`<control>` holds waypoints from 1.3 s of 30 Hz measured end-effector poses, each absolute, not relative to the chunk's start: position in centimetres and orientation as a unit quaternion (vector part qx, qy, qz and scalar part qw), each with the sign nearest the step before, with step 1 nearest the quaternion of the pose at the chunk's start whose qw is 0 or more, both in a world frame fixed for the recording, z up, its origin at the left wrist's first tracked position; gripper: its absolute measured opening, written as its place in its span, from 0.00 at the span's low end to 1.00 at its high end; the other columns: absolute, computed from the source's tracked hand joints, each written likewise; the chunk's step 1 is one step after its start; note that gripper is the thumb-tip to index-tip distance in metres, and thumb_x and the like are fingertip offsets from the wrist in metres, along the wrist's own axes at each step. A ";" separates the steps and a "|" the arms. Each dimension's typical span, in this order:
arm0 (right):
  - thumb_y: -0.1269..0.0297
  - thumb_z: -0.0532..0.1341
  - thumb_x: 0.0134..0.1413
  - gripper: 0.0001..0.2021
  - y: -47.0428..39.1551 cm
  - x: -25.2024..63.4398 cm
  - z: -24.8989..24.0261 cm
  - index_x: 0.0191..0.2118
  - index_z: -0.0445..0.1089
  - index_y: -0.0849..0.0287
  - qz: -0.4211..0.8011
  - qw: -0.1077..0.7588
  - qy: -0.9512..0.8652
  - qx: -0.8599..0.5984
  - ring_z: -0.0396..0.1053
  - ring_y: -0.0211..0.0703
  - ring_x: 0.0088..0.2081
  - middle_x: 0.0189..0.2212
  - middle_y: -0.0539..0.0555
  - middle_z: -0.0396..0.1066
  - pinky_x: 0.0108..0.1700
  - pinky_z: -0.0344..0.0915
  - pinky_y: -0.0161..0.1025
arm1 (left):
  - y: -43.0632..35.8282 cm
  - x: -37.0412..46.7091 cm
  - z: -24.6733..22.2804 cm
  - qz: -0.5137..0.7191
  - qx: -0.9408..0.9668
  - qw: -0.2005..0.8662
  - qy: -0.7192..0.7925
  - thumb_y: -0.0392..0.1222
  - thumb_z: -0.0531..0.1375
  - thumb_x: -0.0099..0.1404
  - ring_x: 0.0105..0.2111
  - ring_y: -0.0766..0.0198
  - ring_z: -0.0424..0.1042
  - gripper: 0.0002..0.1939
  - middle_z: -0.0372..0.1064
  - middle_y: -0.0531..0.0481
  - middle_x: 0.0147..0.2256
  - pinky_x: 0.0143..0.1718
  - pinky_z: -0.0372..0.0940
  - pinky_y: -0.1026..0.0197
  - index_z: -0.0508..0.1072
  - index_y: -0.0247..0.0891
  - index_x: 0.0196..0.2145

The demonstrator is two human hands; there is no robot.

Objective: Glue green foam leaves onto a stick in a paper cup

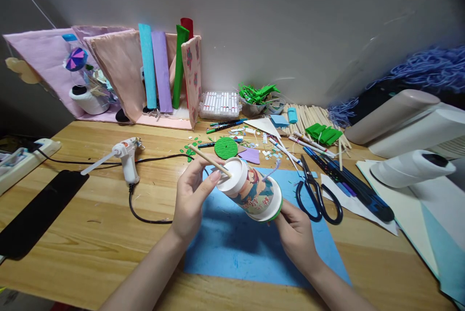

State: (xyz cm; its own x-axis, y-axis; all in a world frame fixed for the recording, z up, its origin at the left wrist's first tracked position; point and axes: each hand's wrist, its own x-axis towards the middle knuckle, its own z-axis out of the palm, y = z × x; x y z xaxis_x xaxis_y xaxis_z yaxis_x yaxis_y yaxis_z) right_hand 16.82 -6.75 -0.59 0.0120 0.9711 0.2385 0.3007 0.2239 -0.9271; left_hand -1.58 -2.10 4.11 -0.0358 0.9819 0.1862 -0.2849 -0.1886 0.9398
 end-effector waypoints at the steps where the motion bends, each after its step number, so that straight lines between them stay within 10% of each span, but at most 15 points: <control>1: 0.66 0.54 0.58 0.15 -6.8 16.9 -0.6 0.20 0.64 0.59 0.337 0.487 -0.618 -0.517 0.58 0.36 0.21 0.18 0.49 0.62 0.23 0.55 0.32 | -2.1 -1.6 4.0 0.615 0.470 0.511 0.373 0.41 0.61 0.59 0.40 0.62 0.68 0.06 0.72 0.50 0.37 0.45 0.61 0.63 0.76 0.42 0.36; 39: 0.78 0.53 0.54 0.11 -6.8 17.5 -0.8 0.26 0.66 0.58 0.178 0.508 -0.694 -0.479 0.59 0.36 0.23 0.20 0.47 0.60 0.28 0.60 0.33 | -2.1 -1.5 4.3 0.595 0.554 0.493 0.311 0.38 0.58 0.62 0.37 0.62 0.68 0.05 0.70 0.48 0.33 0.42 0.63 0.60 0.74 0.41 0.33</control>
